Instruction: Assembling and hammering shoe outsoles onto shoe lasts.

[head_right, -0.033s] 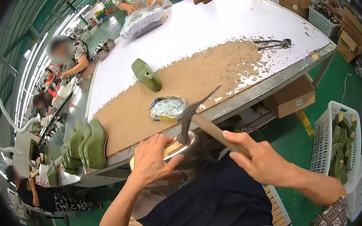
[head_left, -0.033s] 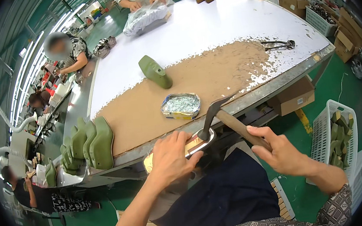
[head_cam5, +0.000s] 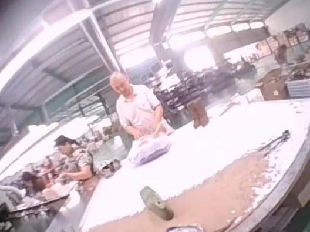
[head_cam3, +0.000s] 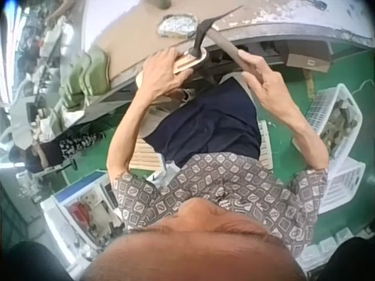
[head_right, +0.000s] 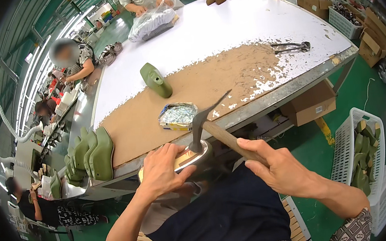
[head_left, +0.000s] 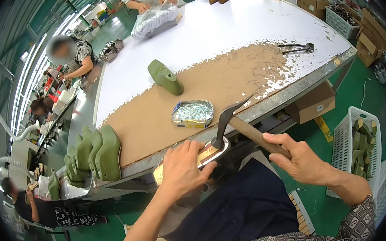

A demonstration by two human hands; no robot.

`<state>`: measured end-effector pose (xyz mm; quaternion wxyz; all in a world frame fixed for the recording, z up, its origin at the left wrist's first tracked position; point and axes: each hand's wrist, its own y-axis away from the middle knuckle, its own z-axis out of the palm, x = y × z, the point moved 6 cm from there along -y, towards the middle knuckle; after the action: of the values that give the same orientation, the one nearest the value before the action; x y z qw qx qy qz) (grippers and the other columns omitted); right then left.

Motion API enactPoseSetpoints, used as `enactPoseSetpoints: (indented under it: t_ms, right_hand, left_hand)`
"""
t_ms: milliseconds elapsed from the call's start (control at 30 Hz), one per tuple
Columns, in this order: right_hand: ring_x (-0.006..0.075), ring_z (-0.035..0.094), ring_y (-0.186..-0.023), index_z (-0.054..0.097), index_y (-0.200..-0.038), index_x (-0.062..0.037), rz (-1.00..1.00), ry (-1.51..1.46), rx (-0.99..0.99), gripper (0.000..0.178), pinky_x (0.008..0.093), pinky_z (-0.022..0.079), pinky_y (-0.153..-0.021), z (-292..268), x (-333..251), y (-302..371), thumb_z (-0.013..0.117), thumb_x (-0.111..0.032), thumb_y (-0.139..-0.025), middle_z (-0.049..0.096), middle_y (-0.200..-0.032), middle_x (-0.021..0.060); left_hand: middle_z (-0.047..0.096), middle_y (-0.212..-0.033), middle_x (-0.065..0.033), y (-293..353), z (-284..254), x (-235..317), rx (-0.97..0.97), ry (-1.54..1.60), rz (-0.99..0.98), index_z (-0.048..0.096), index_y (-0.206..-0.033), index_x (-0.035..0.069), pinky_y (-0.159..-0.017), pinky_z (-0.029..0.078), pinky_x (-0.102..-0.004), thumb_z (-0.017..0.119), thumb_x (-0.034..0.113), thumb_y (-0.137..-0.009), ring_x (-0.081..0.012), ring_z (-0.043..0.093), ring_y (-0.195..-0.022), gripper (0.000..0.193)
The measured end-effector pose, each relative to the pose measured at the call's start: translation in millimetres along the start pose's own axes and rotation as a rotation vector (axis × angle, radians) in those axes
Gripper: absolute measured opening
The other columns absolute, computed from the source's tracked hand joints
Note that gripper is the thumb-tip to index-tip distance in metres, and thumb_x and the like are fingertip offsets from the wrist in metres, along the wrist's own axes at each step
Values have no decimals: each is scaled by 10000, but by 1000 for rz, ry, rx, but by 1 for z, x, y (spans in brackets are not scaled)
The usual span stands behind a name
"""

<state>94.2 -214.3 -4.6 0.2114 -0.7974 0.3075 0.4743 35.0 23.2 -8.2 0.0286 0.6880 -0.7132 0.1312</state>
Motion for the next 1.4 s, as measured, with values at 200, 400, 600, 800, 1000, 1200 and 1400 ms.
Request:
enactPoseSetpoints:
  t_ms: [200, 400, 600, 800, 1000, 1200, 1400]
  right_hand:
    - [334, 671, -980, 427, -1343, -69, -369, 161, 339, 498, 332, 552, -818, -7, -5, 13, 633, -38, -890, 621, -1175, 206]
    - [251, 568, -531, 518, -1326, -183, -418, 327, 225, 535, 354, 472, -466, -1, -10, 5, 663, -32, -834, 571, -717, 77]
    - [184, 466, -432, 572, -1276, -358, -571, 855, 235, 584, 321, 391, -362, -3, 3, -6, 639, -69, -773, 368, -608, 16]
    - [286, 572, -738, 594, -1245, -222, -350, 1048, 465, 491, 433, 464, -701, -40, 42, -93, 576, -44, -787, 543, -774, 95]
    - [325, 517, -981, 602, -1179, -128, -182, 1012, 447, 355, 455, 415, -838, -57, 125, -150, 551, -88, -830, 559, -1006, 132]
    - [331, 509, -1058, 617, -1154, -116, -227, 1044, 442, 325, 452, 412, -876, -56, 112, -175, 526, -86, -844, 556, -1112, 133]
    - [332, 509, -1074, 609, -1134, -115, -239, 1066, 403, 283, 451, 428, -860, -52, 128, -207, 504, -78, -874, 553, -1117, 134]
  left_hand:
    - [609, -944, -115, -2, -1, 8, -17, -10, 19, 576, -1060, 70, -789, 418, -412, 726, 374, -751, -300, 595, -902, 459]
    - [611, -948, -120, -5, 3, 1, -45, -24, -42, 574, -1068, 66, -799, 418, -417, 733, 360, -744, -304, 596, -909, 465]
    - [617, -955, -125, -6, -2, 5, -40, -83, -38, 570, -1040, 56, -781, 437, -429, 721, 402, -758, -320, 609, -875, 472]
    - [660, -835, -148, -13, 18, 4, -313, -172, -44, 547, -1120, 40, -688, 484, -456, 726, 381, -720, -348, 649, -794, 555]
    - [670, -959, -183, -15, -83, -26, 92, 350, -355, 522, -1146, 23, -770, 522, -410, 734, 263, -731, -294, 672, -871, 523]
    - [612, -1080, -170, 8, -102, -166, 1003, 599, -490, 488, -1118, -16, -782, 505, -372, 806, 242, -732, -246, 628, -933, 564]
    - [646, -942, -267, 0, 7, -184, 746, 389, -877, 462, -1052, -31, -754, 484, -497, 707, 343, -798, -434, 638, -880, 514]
